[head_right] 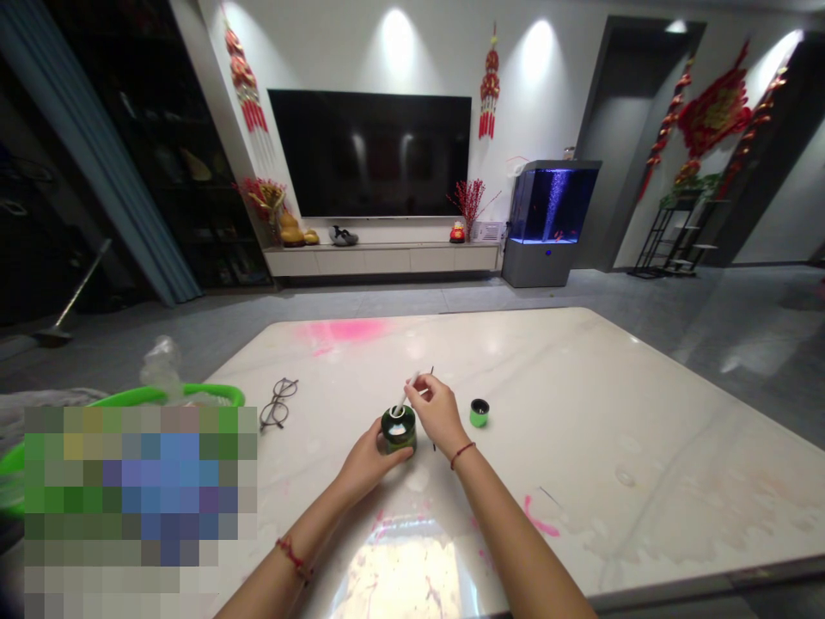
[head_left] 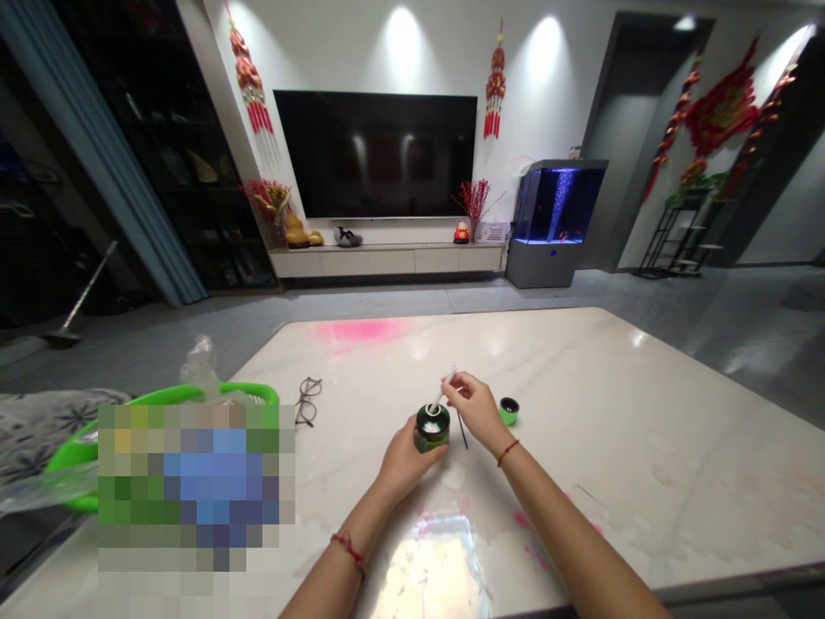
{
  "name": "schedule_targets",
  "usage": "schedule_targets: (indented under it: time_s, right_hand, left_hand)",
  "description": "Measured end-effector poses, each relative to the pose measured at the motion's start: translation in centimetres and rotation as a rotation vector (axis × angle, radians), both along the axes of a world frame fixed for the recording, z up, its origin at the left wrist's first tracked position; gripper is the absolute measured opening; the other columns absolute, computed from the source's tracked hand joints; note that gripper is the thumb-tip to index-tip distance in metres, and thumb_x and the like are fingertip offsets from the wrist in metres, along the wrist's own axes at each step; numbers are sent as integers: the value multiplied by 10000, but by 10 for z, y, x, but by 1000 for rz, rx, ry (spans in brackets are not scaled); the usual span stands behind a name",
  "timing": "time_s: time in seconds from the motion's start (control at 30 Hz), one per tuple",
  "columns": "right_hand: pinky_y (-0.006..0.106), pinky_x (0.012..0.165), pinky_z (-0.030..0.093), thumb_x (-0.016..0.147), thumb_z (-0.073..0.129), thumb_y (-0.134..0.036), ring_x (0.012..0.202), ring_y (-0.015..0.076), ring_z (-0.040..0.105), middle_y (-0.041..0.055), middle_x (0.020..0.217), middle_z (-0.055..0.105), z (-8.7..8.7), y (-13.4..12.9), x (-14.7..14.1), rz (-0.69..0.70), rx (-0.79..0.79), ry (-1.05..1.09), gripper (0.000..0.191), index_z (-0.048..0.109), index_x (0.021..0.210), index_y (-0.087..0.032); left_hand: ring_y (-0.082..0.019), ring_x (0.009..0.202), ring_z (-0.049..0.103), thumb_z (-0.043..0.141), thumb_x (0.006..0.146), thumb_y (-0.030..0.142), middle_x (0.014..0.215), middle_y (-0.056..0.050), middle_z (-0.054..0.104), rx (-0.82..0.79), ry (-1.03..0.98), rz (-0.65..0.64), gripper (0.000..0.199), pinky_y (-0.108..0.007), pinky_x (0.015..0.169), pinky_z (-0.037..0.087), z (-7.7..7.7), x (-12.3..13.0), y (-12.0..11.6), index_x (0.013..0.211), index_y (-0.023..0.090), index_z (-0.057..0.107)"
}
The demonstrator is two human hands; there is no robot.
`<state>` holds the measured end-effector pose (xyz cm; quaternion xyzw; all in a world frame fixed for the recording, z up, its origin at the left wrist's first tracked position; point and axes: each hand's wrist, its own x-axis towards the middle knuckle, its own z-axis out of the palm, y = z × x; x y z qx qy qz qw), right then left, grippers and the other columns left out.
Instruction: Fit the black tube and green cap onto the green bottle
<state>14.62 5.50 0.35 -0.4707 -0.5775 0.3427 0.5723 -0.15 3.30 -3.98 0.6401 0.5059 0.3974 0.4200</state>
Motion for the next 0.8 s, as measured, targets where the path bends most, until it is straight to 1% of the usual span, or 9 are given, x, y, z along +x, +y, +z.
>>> schedule_targets:
  time_s: [0.07, 0.17, 0.3, 0.4, 0.53, 0.7, 0.8]
  right_hand:
    - [270, 627, 458, 716, 574, -379, 648, 148, 577, 34, 718, 635, 0, 0, 0, -8, 3, -8, 237, 627, 761, -152]
    - [275, 662, 452, 715, 575, -377, 694, 163, 591, 50, 742, 659, 2, -1, 1, 5, 3, -10, 245, 644, 753, -145]
    - [274, 666, 440, 729, 555, -389, 694, 165, 588, 46, 726, 667, 2, -2, 0, 43, -5, -50, 266, 654, 702, -143]
    - [273, 661, 437, 726, 554, -393, 691, 169, 592, 48, 716, 669, 1, -3, -2, 64, -33, -71, 276, 659, 683, -141]
    - [276, 658, 442, 712, 564, -384, 697, 176, 604, 55, 721, 673, -1, -3, -4, 80, -67, -77, 266, 665, 681, -141]
    - [282, 643, 452, 712, 557, -375, 668, 172, 601, 50, 705, 665, -2, -2, -3, 63, -53, -60, 246, 646, 678, -148]
    - [283, 655, 464, 699, 570, -351, 676, 165, 603, 52, 737, 662, -3, -2, -4, 42, -33, -25, 206, 626, 712, -154]
  left_hand:
    - [-244, 1081, 521, 703, 589, 316, 1169, -95, 577, 17, -43, -18, 611, -357, 947, 359, 4, 0, 0, 1151, 187, 501]
    - [-247, 1105, 508, 686, 612, 365, 1183, -114, 564, -9, -121, -12, 597, -366, 959, 358, 8, -1, 1, 1146, 169, 507]
    - [-240, 1124, 500, 684, 619, 372, 1208, -129, 547, -37, -207, 4, 602, -370, 981, 345, 8, -3, 5, 1155, 163, 505]
    - [-230, 1107, 515, 695, 615, 355, 1198, -121, 558, -34, -214, 8, 593, -373, 987, 341, 7, -4, 7, 1150, 173, 514]
    - [-238, 1087, 528, 700, 614, 331, 1179, -116, 574, -56, -235, 10, 559, -382, 950, 380, 5, -5, 7, 1128, 185, 536]
    - [-242, 1090, 524, 695, 619, 331, 1181, -114, 571, -64, -219, 12, 555, -384, 932, 398, 7, -4, 6, 1129, 183, 532]
    - [-245, 1097, 518, 694, 619, 335, 1186, -116, 566, -70, -223, 13, 558, -385, 930, 402, 8, -4, 6, 1129, 181, 529]
